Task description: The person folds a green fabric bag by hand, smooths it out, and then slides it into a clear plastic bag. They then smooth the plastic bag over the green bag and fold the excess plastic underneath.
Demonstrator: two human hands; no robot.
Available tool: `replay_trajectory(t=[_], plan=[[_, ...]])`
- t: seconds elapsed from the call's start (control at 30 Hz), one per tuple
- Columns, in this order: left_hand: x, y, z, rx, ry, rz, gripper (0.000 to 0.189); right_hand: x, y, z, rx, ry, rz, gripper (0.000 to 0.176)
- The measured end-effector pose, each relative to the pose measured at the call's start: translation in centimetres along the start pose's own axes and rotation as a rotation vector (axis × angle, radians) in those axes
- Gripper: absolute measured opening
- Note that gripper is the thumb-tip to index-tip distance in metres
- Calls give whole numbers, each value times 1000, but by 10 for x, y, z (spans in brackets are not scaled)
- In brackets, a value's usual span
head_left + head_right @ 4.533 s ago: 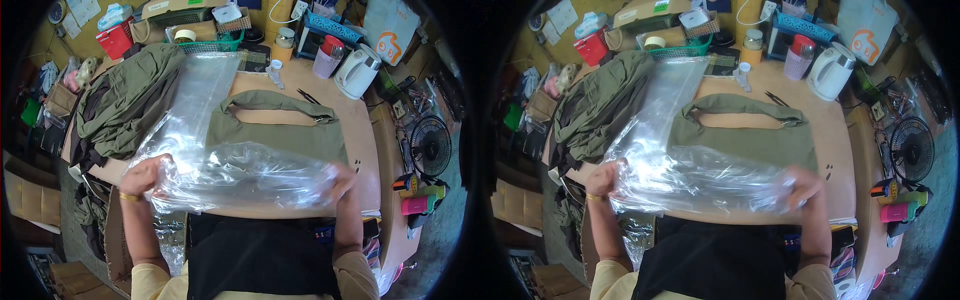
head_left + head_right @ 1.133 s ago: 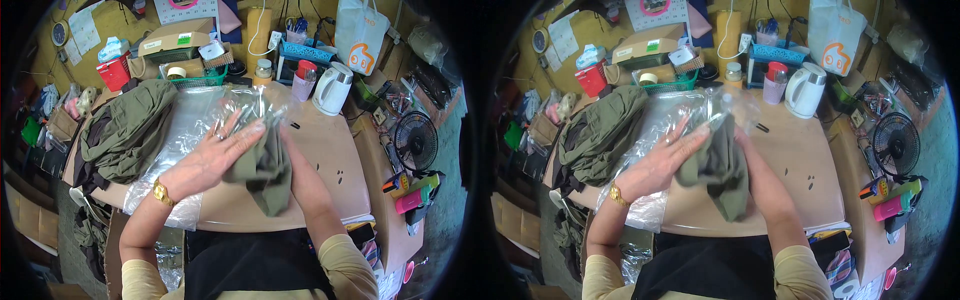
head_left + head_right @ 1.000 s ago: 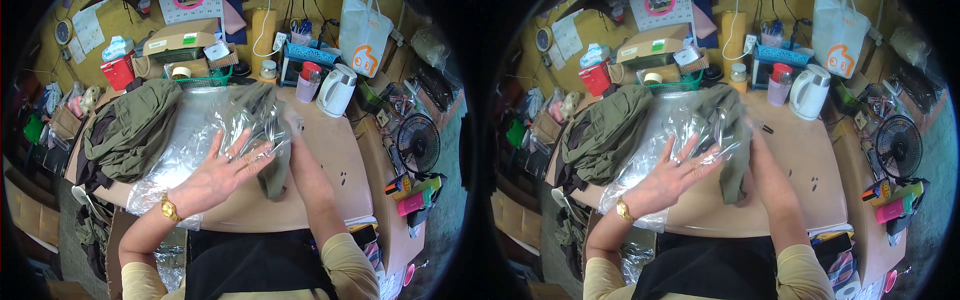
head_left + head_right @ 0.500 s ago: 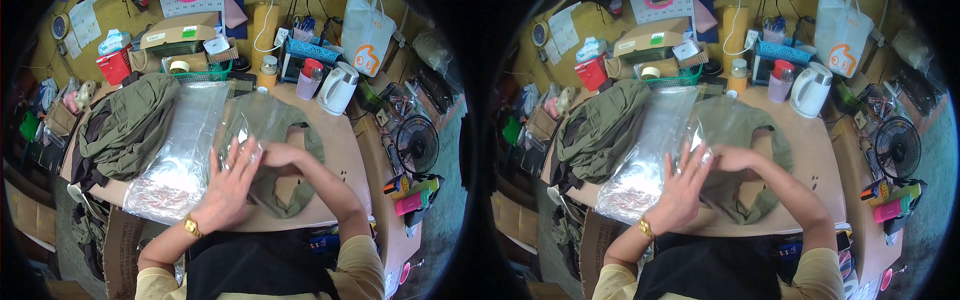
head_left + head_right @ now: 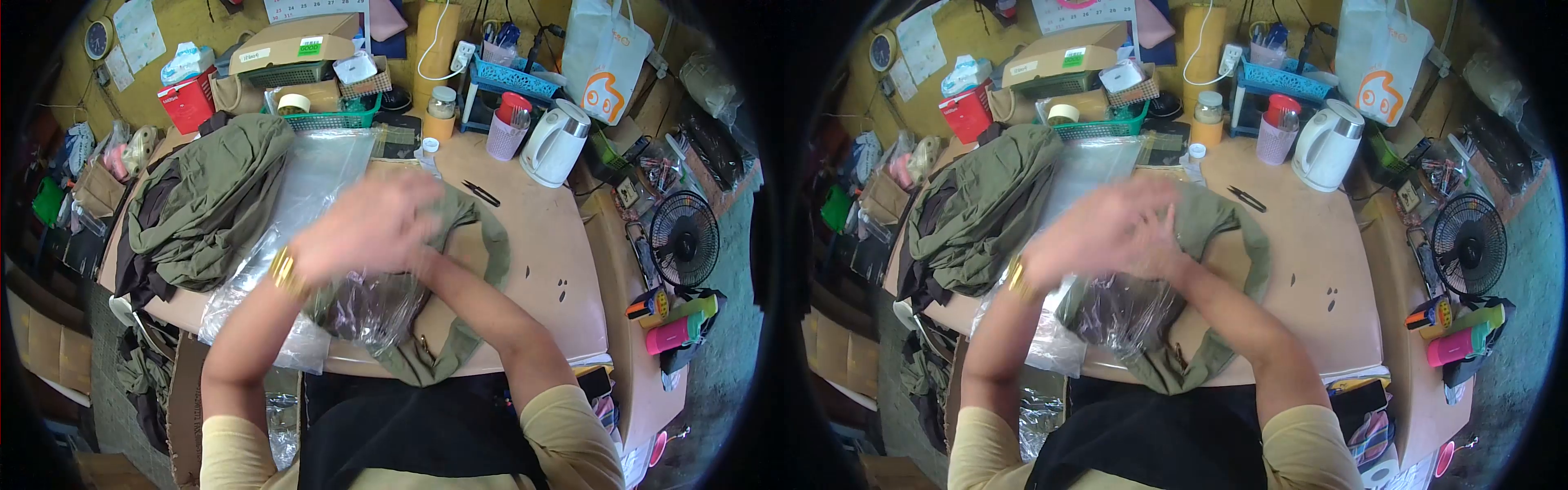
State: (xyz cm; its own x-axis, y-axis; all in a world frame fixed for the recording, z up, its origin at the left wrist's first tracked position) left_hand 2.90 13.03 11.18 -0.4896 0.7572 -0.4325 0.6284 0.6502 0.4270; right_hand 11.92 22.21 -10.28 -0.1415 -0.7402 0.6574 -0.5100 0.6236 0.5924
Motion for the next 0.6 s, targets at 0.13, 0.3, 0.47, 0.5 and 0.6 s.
replay_trajectory(t=[0.13, 0.3, 0.47, 0.5, 0.6], plan=[[84, 82, 38, 147, 60, -577, 59, 50, 6, -6, 598, -1059, 66, 84], [194, 97, 140, 320, 215, -543, 60, 45, 4, -16, 758, -981, 98, 98], [201, 88, 101, 181, 83, -637, 42, 38, -9, -20, 562, -925, 210, 106], [195, 90, 103, 100, 170, -597, 36, 42, -7, -17, 629, -993, 191, 105], [145, 114, 132, 15, 262, -374, 26, 20, -11, 5, 655, -1009, 144, 99]])
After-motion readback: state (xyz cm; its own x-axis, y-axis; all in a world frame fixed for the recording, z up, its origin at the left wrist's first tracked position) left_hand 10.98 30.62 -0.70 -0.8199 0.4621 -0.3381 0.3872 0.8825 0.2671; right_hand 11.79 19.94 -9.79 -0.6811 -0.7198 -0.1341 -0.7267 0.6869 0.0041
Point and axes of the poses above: each hand's wrist, its own y-axis towards the middle knuckle, its own z-axis out of the palm, x = y × z, the point moved 2 cm from there along y, towards the middle knuckle, and after that the axes turned 10 degrees about -y, right-handed, at the moved point
